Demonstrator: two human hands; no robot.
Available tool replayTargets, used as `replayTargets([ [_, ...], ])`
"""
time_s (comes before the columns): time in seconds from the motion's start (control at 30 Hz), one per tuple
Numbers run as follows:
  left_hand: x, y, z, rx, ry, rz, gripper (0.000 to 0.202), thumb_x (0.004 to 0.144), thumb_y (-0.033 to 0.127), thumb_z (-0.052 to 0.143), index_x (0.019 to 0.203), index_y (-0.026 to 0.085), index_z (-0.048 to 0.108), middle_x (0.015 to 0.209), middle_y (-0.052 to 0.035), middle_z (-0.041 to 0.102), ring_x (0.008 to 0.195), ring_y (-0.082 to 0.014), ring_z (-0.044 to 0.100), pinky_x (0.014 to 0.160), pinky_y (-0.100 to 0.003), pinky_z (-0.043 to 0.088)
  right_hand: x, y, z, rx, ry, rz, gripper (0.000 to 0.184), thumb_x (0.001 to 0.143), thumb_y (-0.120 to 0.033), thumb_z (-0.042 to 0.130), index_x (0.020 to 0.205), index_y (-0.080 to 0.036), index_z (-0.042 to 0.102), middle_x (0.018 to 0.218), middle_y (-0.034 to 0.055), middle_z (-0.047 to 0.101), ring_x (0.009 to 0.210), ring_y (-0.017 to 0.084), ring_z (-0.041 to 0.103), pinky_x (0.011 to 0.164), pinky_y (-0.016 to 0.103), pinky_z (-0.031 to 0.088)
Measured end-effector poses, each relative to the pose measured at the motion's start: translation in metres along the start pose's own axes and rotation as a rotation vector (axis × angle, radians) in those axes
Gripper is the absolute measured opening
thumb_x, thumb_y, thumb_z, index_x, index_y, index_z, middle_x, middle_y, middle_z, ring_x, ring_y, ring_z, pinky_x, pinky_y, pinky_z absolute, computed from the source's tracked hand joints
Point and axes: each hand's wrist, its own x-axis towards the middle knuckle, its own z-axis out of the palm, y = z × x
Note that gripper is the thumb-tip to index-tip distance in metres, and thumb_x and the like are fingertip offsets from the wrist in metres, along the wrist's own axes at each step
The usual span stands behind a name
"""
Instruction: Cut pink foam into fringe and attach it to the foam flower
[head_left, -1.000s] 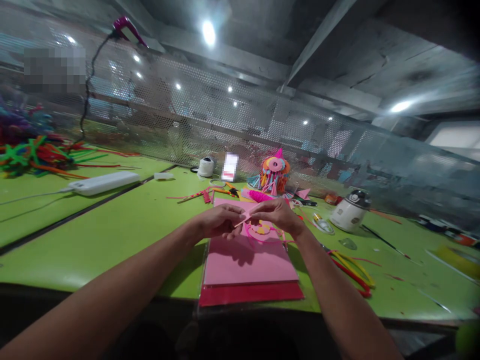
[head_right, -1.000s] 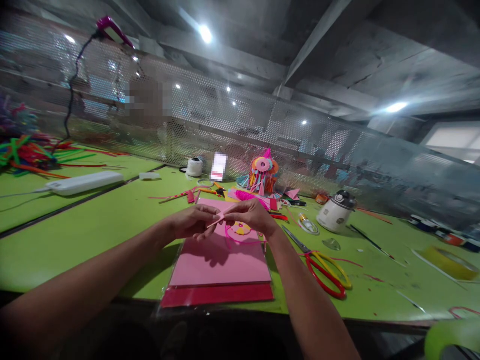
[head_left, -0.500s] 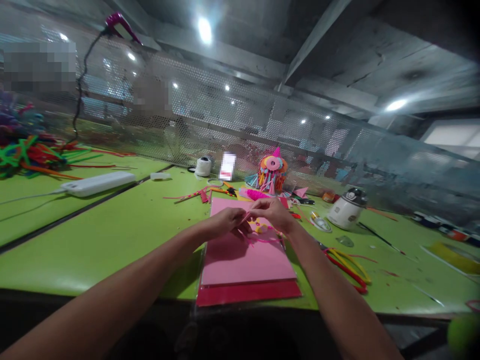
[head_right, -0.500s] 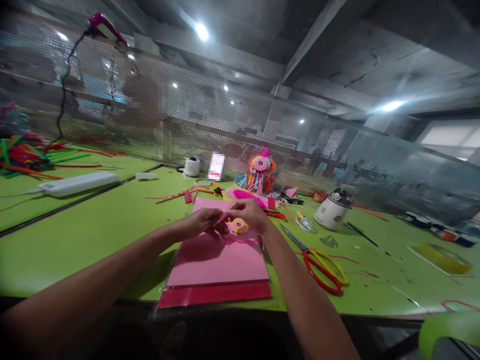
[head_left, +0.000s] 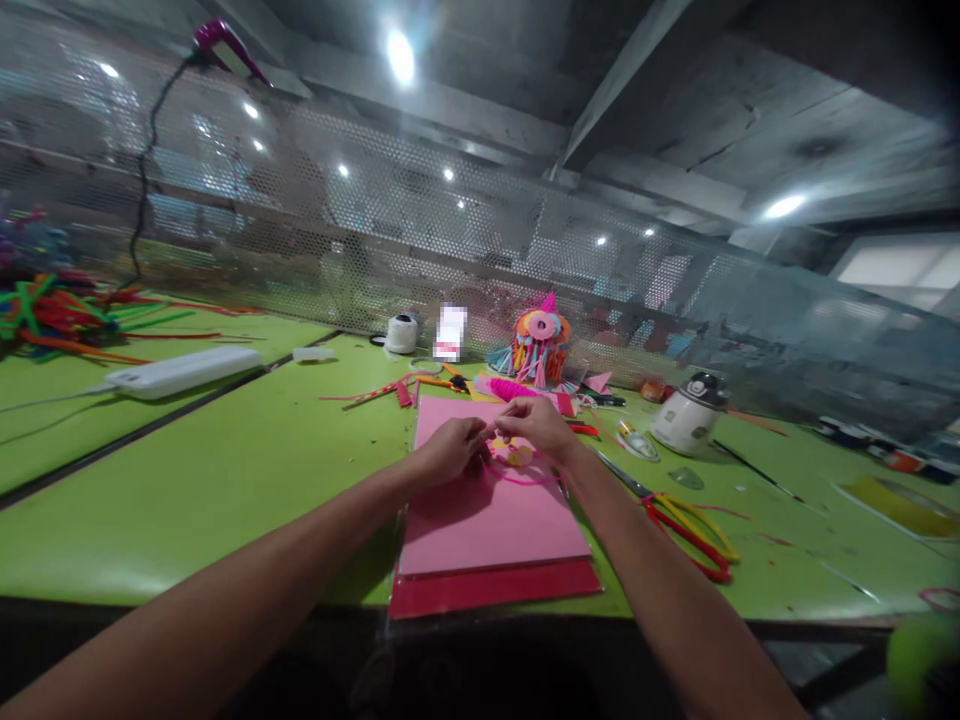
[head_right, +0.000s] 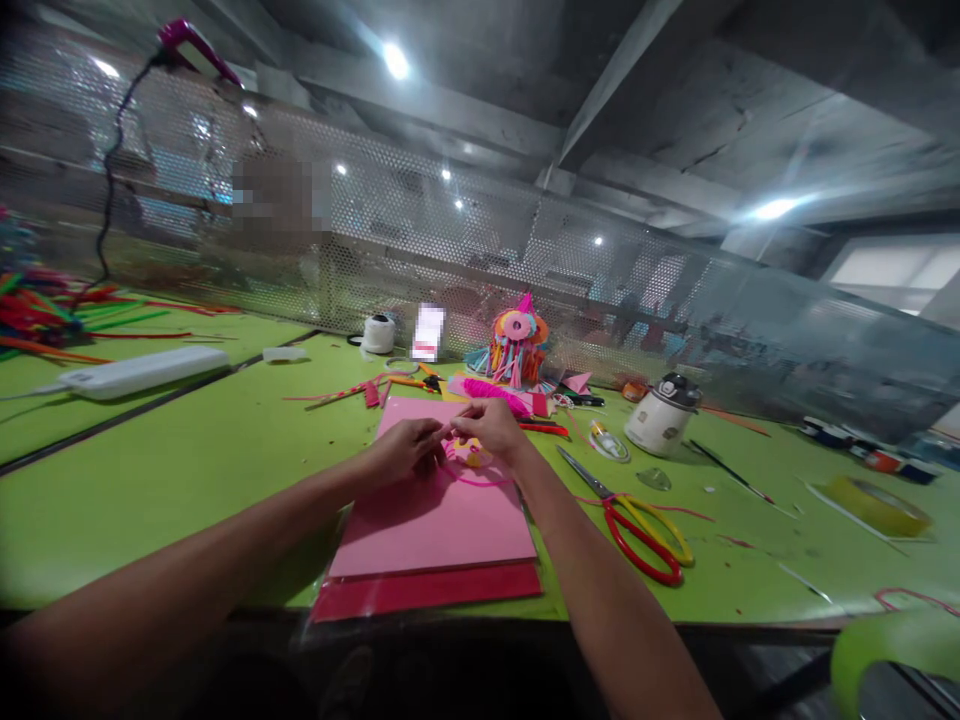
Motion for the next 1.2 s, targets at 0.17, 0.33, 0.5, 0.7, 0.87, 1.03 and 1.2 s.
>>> replayTargets([
  [0.17,0.002,-0.003,0.001,-0.081,0.008,0.015,0.032,0.082,0.046,0.046,0.081,0.014,0.05,0.057,-0.0011,0.059,0.033,-0.0102,0.049,0.031,-0.021,0.033,0.002,0.007,0.001,0.114,0.014,-0.005,0.015,0.061,-0.022,0.07,0.066,-0.012,0.061,0.058,0.002,0.066,0.049,0.01,0.056,0.052,0.024,0.045],
  [0.33,0.002,-0.003,0.002,-0.098,0.012,0.019,0.03,0.083,0.044,0.044,0.078,0.015,0.049,0.055,-0.0008,0.058,0.034,-0.0103,0.049,0.032,-0.021,0.033,0.004,0.01,-0.002,0.226,-0.001,0.041,0.03,0.058,-0.025,0.075,0.08,-0.014,0.058,0.061,0.0007,0.066,0.053,0.012,0.061,0.053,0.024,0.046],
  [0.5,-0.002,0.003,0.002,-0.052,0.052,0.039,0.029,0.085,0.038,0.042,0.066,0.016,0.047,0.044,0.0033,0.051,0.03,-0.0073,0.043,0.033,-0.019,0.028,0.004,0.009,-0.006,0.267,-0.094,0.148,0.028,0.059,-0.031,0.075,0.071,-0.01,0.062,0.061,0.0053,0.066,0.051,0.01,0.057,0.047,0.022,0.043],
  [0.7,-0.004,0.01,0.0,-0.045,0.017,0.084,0.021,0.086,0.033,0.04,0.078,0.016,0.049,0.049,0.0038,0.054,0.031,-0.007,0.044,0.034,-0.018,0.027,0.004,0.011,-0.002,0.29,-0.043,0.101,0.027,0.061,-0.035,0.074,0.061,-0.012,0.059,0.051,-0.0017,0.057,0.042,0.005,0.048,0.039,0.017,0.035],
  [0.87,-0.006,0.01,0.0,-0.077,-0.003,0.131,0.023,0.086,0.036,0.037,0.077,0.017,0.046,0.045,0.005,0.049,0.033,-0.0074,0.041,0.035,-0.019,0.028,0.002,0.011,0.002,0.271,0.022,0.075,0.026,0.064,-0.033,0.072,0.058,-0.014,0.056,0.044,-0.0056,0.05,0.036,0.004,0.041,0.034,0.017,0.027],
  [1.03,-0.003,0.006,0.003,-0.053,0.022,0.138,0.027,0.086,0.041,0.038,0.077,0.017,0.046,0.042,0.0078,0.041,0.033,-0.0068,0.036,0.036,-0.019,0.027,0.001,0.008,0.007,0.268,0.041,0.084,0.028,0.062,-0.033,0.072,0.056,-0.014,0.053,0.042,-0.0063,0.047,0.034,0.003,0.037,0.033,0.017,0.023],
  [1.2,-0.001,0.009,0.004,-0.149,0.031,0.055,0.03,0.083,0.047,0.044,0.071,0.019,0.043,0.037,0.0111,0.029,0.029,-0.0053,0.026,0.033,-0.018,0.02,-0.001,0.004,0.014,0.274,0.034,0.082,0.029,0.061,-0.035,0.072,0.056,-0.015,0.051,0.043,-0.0071,0.044,0.035,0.002,0.033,0.033,0.017,0.021],
])
